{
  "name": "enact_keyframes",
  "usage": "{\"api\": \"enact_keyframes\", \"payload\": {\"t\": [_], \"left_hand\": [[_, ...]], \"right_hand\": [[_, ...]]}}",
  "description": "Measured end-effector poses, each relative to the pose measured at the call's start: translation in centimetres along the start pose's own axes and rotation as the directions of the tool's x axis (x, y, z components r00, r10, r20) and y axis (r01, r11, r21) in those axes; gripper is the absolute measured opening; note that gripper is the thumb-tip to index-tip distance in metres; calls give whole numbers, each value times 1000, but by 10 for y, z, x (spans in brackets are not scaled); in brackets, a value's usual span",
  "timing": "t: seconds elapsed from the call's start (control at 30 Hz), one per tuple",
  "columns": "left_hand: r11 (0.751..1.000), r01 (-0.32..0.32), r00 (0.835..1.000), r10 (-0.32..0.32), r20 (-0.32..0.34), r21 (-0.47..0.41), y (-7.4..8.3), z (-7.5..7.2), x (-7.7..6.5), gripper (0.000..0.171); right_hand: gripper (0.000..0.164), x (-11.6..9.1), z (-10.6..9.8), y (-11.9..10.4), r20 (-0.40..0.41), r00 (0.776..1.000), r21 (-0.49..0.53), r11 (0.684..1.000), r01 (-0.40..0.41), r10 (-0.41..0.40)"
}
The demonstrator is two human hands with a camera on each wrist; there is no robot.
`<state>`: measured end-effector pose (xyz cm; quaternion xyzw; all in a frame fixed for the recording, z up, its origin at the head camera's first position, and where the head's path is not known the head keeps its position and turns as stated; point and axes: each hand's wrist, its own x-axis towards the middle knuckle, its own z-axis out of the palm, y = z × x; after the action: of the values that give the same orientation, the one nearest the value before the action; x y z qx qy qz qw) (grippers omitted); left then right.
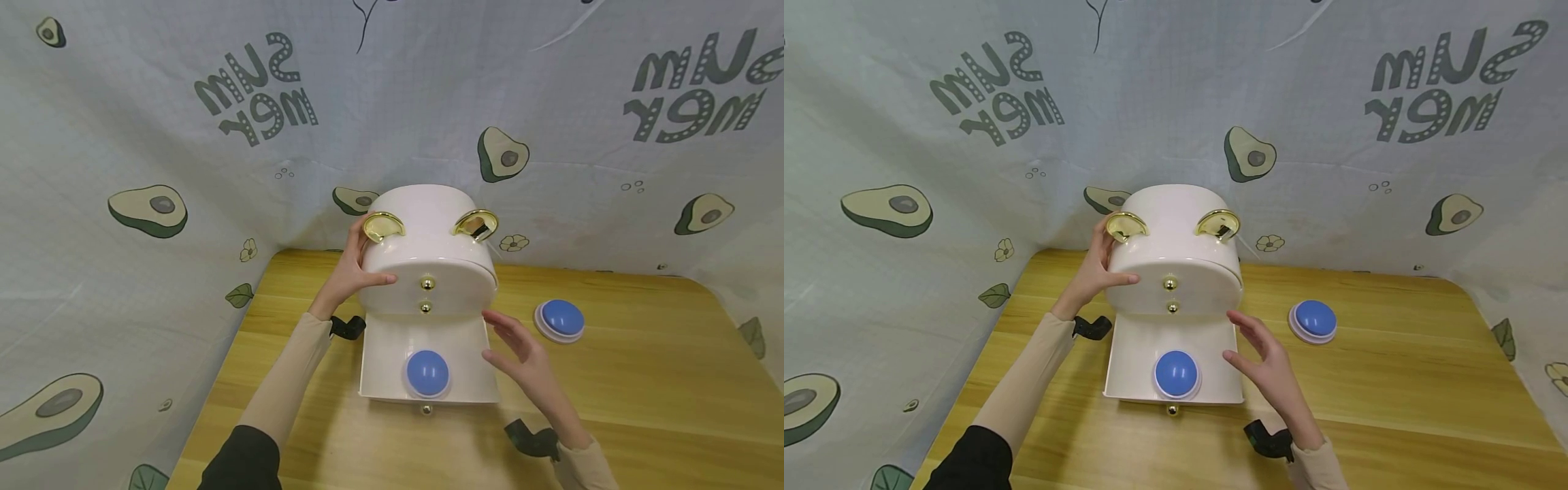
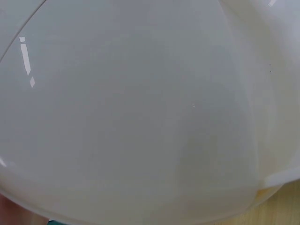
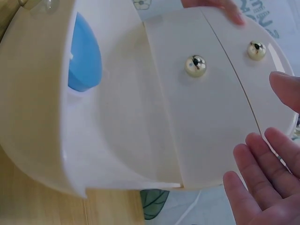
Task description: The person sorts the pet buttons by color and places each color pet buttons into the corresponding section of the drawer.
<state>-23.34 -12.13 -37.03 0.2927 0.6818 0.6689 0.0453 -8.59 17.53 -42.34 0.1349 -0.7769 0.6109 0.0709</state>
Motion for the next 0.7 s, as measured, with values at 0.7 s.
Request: {"api": "enact_keyframes", "payload": {"t": [0.7], "left_hand": [[1000,-5,1000,5,-6,-8,-22,-4,4,112]], "right_hand": [[57,-9,-38,21,-100,995,43,999,-9,14]]}}
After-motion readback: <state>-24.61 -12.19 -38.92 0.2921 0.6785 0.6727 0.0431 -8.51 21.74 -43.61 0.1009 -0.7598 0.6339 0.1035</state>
